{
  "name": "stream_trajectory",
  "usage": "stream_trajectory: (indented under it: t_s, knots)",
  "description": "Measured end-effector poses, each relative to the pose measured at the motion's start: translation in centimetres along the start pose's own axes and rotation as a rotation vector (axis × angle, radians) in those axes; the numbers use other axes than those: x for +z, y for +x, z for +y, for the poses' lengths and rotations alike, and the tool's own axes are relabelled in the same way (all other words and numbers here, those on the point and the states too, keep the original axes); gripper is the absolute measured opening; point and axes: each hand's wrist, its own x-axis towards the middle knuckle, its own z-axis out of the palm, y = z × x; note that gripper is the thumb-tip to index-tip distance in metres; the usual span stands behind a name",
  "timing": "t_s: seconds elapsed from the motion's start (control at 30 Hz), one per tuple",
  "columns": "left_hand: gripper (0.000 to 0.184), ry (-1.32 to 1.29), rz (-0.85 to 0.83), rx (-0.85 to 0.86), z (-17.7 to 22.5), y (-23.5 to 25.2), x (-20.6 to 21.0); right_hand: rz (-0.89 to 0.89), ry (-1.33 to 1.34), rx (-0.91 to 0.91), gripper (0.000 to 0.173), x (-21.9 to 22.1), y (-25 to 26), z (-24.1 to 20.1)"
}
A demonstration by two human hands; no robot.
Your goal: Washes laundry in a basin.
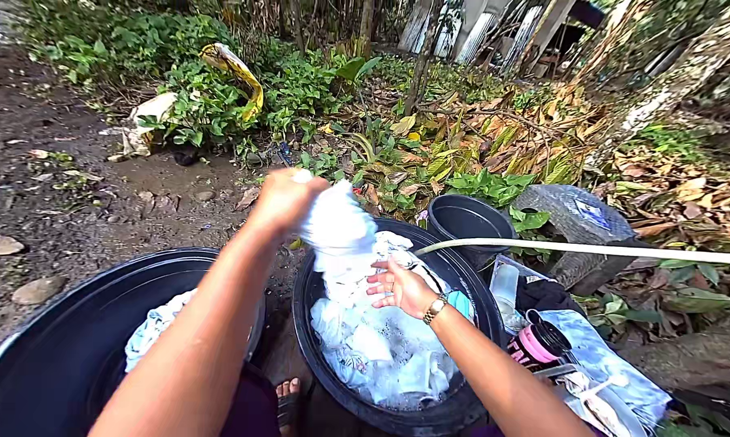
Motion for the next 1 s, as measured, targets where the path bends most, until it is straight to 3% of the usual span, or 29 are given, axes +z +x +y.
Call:
stream_trajectory:
  t_s: [0.07, 0.2, 0.3, 0.37, 0.43, 0.57, 0.67, 0.77, 0.87, 1.0]
  knots:
    - [0.022, 0.162, 0.136, -0.030, -0.5, 0.7, -4.5, -0.025, -0.433, 0.059, 0.038, -0.5, 1.3, 3.3]
    - [0.042, 0.609, 0.306, -0.138, -4.1, 1.3, -10.9, -0.209, -1.055, 0.210, 0.038, -1.4, 4.0, 11.3]
    - [0.054, 0.833, 0.264, -0.277, -9.8, 1.8, -13.0, -0.270, -1.247, 0.280, 0.047, 0.1, 3.7, 13.7]
    - [0.071, 0.905, 0.102, -0.502, -12.3, 2.0, -12.6, -0.234, -1.261, 0.292, 0.045, 0.8, 3.5, 14.5]
    - [0.076, 0.984, -0.120, -0.610, -12.1, 2.4, -10.2, -0.166, -1.188, 0.245, 0.039, 0.3, 4.0, 14.8]
    - [0.055, 0.881, -0.564, -0.286, -8.8, 2.3, -2.2, -0.037, -0.817, 0.161, 0.035, -1.3, 3.1, 9.4]
    - [0.049, 0.697, -0.810, -0.188, -10.2, 1.3, 4.1, 0.028, -0.490, 0.080, 0.026, -1.0, 0.0, 2.7]
    - [0.062, 0.664, -0.901, -0.205, -11.9, -1.9, 9.2, 0.043, -0.240, -0.062, 0.016, -0.8, -3.5, -1.8]
    - [0.067, 0.597, -0.973, -0.219, -15.0, -4.0, 12.6, 0.026, -0.015, -0.233, 0.021, -1.4, -6.4, -3.6]
    - [0.042, 0.253, -0.981, -0.171, -17.7, -4.2, 14.2, 0.141, 0.140, -0.434, 0.026, -4.1, -8.1, -4.2]
